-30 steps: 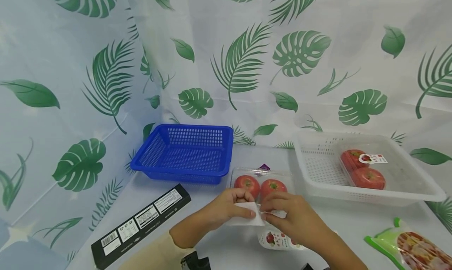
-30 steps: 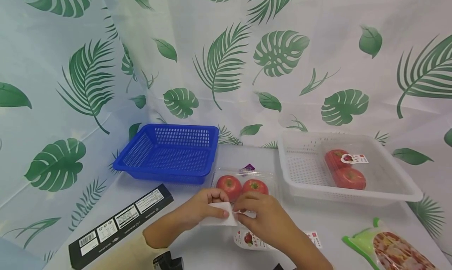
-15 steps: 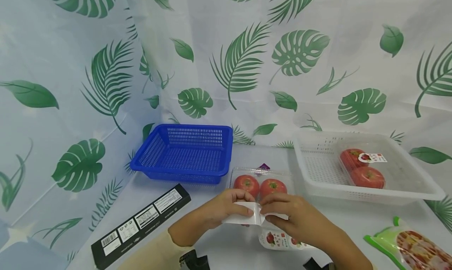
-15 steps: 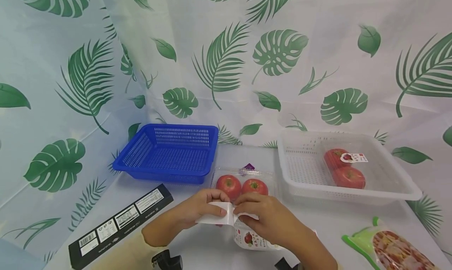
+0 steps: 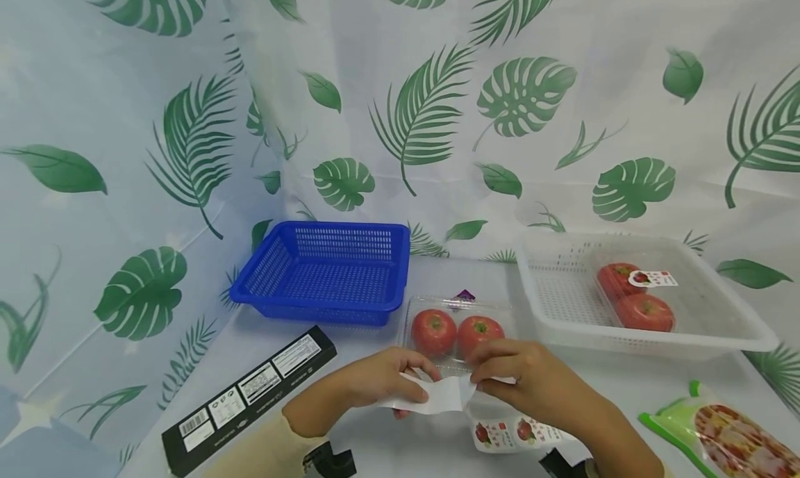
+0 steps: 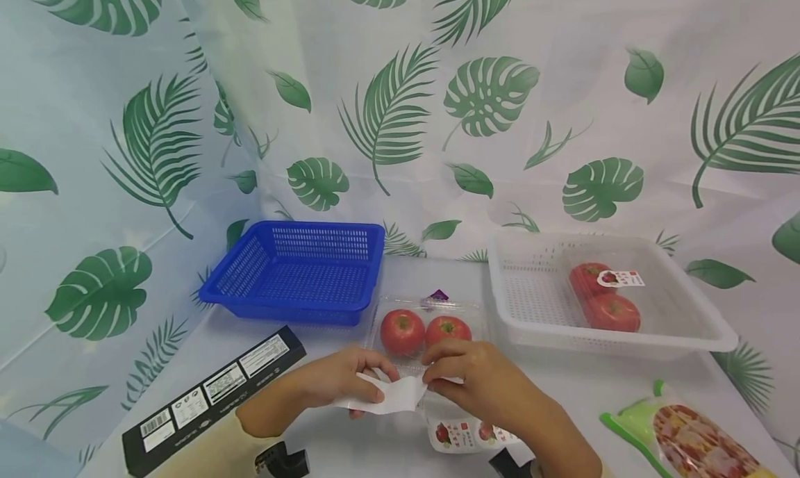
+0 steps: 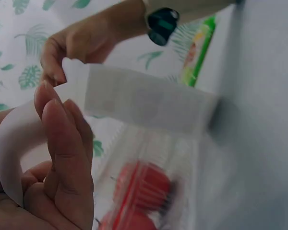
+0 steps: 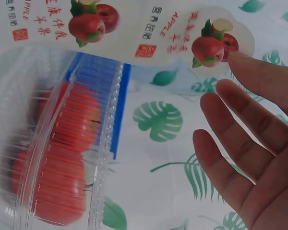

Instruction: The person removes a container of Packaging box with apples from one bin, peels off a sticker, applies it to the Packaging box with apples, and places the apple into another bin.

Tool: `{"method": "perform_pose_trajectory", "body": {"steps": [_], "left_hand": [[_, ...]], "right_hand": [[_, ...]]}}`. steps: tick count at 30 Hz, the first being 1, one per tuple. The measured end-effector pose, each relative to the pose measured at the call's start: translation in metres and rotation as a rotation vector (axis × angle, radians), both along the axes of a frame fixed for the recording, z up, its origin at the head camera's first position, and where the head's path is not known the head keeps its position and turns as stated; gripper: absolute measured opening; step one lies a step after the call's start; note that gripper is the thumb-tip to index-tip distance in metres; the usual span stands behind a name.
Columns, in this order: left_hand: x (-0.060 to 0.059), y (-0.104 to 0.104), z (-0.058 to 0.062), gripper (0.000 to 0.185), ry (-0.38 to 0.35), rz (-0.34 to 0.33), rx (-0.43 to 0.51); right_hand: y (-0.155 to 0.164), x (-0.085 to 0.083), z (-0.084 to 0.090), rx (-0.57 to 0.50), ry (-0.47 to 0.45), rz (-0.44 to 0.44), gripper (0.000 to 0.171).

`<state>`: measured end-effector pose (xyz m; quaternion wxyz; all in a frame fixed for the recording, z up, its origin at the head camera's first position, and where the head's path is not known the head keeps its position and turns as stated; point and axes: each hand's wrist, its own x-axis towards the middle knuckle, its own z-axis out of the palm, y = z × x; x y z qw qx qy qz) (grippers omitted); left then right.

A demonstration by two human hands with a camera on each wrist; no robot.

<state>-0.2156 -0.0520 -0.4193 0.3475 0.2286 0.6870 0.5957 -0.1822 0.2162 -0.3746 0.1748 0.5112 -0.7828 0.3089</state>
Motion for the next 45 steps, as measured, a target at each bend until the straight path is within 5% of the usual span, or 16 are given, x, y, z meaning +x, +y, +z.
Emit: {"method": "perform_pose_trajectory", "body": {"steps": [13, 19, 27, 32, 36, 45], "left_hand": [[0.0, -0.023, -0.03, 0.033, 0.068, -0.076, -0.2], [-0.003, -0.031, -0.034, 0.041, 0.235, -0.167, -0.426], [-0.001, -0.036, -0.028, 0.044, 0.613, -0.395, -0.762], [-0.004, -0.041, -0.016, 0.039, 0.66, -0.478, -0.873], [0.0, -0.041, -0.01, 0.032, 0.647, -0.422, -0.947], [-0.002, -0.055, -0.018, 0.03, 0.857, -0.224, -1.038]], "right_hand": [[0.011, 0.002, 0.0, 0.04, -0.078, -0.061, 0.032], [0.025, 0.002, 0.003, 0.075, -0.104, -0.159, 0.035], [0.037, 0.002, 0.015, 0.149, -0.139, -0.276, 0.031], [0.04, 0.003, 0.021, 0.199, -0.181, -0.31, 0.027], [0.04, 0.0, 0.023, 0.219, -0.231, -0.329, 0.024], [0.041, -0.015, 0.021, 0.239, -0.31, -0.321, 0.021]]}}
